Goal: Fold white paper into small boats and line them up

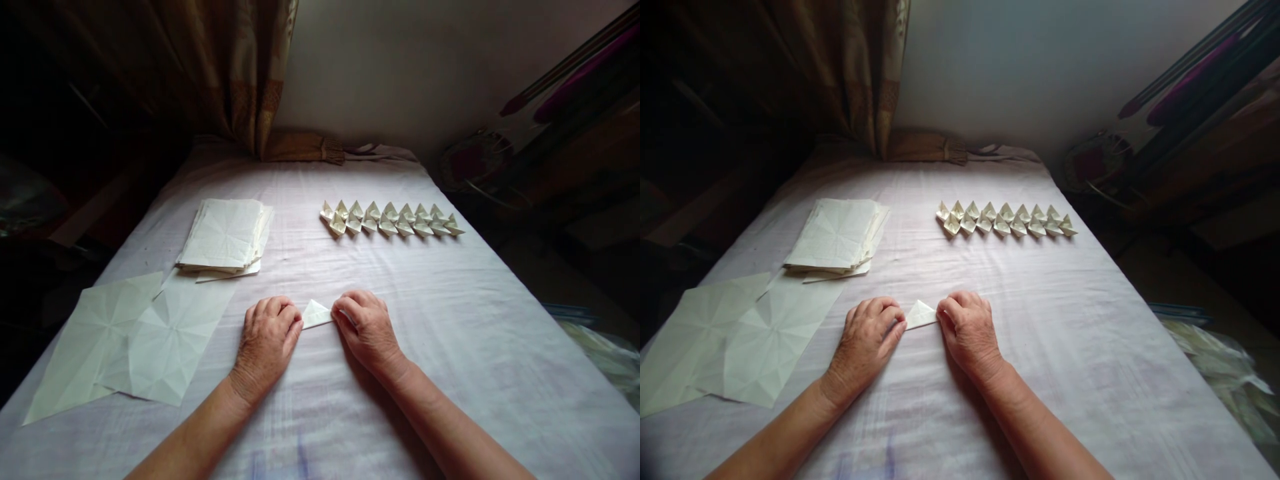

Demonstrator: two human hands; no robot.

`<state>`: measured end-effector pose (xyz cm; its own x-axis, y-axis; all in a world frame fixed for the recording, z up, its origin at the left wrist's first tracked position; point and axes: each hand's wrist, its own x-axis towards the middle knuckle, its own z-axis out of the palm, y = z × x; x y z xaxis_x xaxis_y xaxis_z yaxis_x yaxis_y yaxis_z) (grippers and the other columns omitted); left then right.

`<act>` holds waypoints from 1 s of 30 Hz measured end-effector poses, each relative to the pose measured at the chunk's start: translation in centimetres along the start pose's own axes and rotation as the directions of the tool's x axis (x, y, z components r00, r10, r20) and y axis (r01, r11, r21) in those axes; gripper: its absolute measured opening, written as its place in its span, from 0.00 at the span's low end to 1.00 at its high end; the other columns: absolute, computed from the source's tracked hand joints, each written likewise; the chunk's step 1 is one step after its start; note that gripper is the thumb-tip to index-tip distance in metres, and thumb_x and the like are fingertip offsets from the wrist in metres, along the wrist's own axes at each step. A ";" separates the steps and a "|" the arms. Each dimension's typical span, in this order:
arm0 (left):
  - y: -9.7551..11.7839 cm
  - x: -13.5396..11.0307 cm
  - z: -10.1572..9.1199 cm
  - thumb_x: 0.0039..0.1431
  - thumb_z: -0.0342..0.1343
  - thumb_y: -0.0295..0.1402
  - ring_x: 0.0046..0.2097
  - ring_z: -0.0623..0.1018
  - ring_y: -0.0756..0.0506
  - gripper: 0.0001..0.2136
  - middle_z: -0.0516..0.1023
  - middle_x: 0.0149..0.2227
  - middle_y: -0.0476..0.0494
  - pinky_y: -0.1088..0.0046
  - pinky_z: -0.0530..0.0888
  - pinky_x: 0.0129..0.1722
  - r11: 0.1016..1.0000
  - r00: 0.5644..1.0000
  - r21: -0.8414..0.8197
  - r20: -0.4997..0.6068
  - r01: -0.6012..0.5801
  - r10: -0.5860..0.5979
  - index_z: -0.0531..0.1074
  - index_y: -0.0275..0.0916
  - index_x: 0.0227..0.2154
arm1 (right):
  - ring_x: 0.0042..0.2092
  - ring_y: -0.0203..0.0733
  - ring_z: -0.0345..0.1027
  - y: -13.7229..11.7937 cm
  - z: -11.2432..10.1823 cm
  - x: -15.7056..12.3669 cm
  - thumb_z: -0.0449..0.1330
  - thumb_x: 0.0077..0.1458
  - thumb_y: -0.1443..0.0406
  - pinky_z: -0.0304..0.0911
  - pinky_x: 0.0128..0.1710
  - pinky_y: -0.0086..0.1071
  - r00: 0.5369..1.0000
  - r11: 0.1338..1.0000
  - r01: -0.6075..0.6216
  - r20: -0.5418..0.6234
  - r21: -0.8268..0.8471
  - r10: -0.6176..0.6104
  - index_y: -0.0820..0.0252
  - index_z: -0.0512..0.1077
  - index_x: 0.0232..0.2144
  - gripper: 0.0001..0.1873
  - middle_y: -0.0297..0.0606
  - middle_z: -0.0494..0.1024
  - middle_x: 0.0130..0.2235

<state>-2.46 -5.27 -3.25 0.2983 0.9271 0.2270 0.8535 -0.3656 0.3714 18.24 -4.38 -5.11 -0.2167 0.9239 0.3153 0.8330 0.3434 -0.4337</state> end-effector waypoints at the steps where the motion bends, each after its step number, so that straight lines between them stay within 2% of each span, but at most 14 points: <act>1: 0.0 0.0 0.0 0.61 0.54 0.30 0.44 0.71 0.41 0.02 0.74 0.41 0.45 0.62 0.64 0.45 1.000 1.000 -0.008 0.002 -0.003 0.003 0.70 0.43 0.33 | 0.39 0.42 0.64 -0.1 -0.1 0.0 0.56 0.60 0.67 0.52 0.40 0.35 1.000 1.000 0.008 0.005 -0.004 -0.007 0.55 0.72 0.31 0.06 0.36 0.74 0.36; 6: -0.1 0.1 0.0 0.61 0.56 0.30 0.44 0.71 0.42 0.01 0.75 0.41 0.45 0.62 0.64 0.45 1.000 1.000 -0.019 0.002 -0.007 0.007 0.70 0.42 0.32 | 0.40 0.43 0.64 -1.6 -0.4 0.3 0.58 0.59 0.64 0.52 0.42 0.36 1.000 0.998 -0.009 0.009 -0.069 0.009 0.56 0.71 0.31 0.05 0.37 0.73 0.36; 10: 0.0 0.0 0.0 0.61 0.55 0.32 0.45 0.71 0.42 0.02 0.75 0.41 0.45 0.63 0.64 0.45 1.000 1.000 -0.011 0.018 0.009 -0.009 0.71 0.42 0.33 | 0.40 0.46 0.62 -3.2 0.1 0.4 0.62 0.54 0.54 0.50 0.41 0.38 0.994 0.977 -0.110 -0.010 -0.183 0.110 0.57 0.69 0.28 0.14 0.39 0.72 0.35; 13: 0.0 0.0 0.0 0.62 0.55 0.32 0.45 0.71 0.42 0.02 0.74 0.41 0.45 0.63 0.65 0.46 1.000 1.000 -0.005 0.024 0.010 -0.010 0.71 0.42 0.33 | 0.41 0.47 0.61 -3.8 0.5 0.5 0.62 0.53 0.52 0.50 0.42 0.38 0.990 0.968 -0.141 -0.036 -0.205 0.137 0.58 0.68 0.29 0.16 0.39 0.72 0.35; 18: -0.1 0.0 0.0 0.61 0.56 0.32 0.45 0.71 0.42 0.02 0.74 0.42 0.45 0.62 0.64 0.46 1.000 0.999 -0.009 0.031 0.009 -0.009 0.71 0.42 0.32 | 0.42 0.46 0.63 -2.6 0.1 0.1 0.61 0.56 0.58 0.50 0.44 0.38 0.986 0.980 -0.168 -0.030 -0.110 0.166 0.57 0.68 0.31 0.09 0.37 0.73 0.37; 22: -0.2 -0.1 0.2 0.62 0.56 0.31 0.45 0.72 0.42 0.02 0.75 0.42 0.45 0.62 0.65 0.46 1.000 1.000 0.008 0.018 0.002 -0.002 0.72 0.41 0.33 | 0.43 0.46 0.63 -1.3 -0.4 -0.2 0.61 0.56 0.59 0.50 0.45 0.38 0.976 0.972 -0.214 -0.045 -0.098 0.211 0.56 0.69 0.32 0.08 0.37 0.73 0.39; 24: -0.2 -0.3 0.5 0.63 0.54 0.31 0.46 0.72 0.42 0.04 0.77 0.43 0.45 0.61 0.65 0.48 0.998 0.999 0.019 -0.018 -0.051 0.052 0.74 0.43 0.37 | 0.44 0.46 0.63 -1.1 -0.5 -0.2 0.61 0.56 0.59 0.50 0.46 0.39 0.975 0.970 -0.222 -0.044 -0.104 0.218 0.55 0.69 0.32 0.07 0.37 0.73 0.40; 27: -0.4 -0.4 0.8 0.64 0.51 0.28 0.52 0.71 0.42 0.12 0.78 0.48 0.49 0.59 0.61 0.54 0.972 0.970 0.037 -0.056 -0.233 0.235 0.75 0.49 0.44 | 0.44 0.47 0.63 -1.1 -0.4 -0.2 0.61 0.57 0.59 0.51 0.46 0.39 0.975 0.970 -0.220 -0.047 -0.107 0.216 0.55 0.70 0.32 0.07 0.38 0.74 0.40; 30: -0.8 -0.5 0.4 0.64 0.48 0.25 0.57 0.70 0.41 0.17 0.79 0.51 0.52 0.57 0.57 0.58 0.929 0.930 0.049 -0.004 -0.367 0.367 0.73 0.50 0.51 | 0.43 0.47 0.63 -1.2 -0.4 -0.3 0.60 0.57 0.59 0.51 0.45 0.39 0.978 0.972 -0.209 -0.049 -0.109 0.205 0.55 0.70 0.31 0.07 0.38 0.74 0.39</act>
<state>-3.15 -5.36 -4.02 0.5895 0.7276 0.3509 0.7043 -0.6756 0.2177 17.47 -5.15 -4.34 -0.0164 0.9653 0.2605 0.9105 0.1221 -0.3951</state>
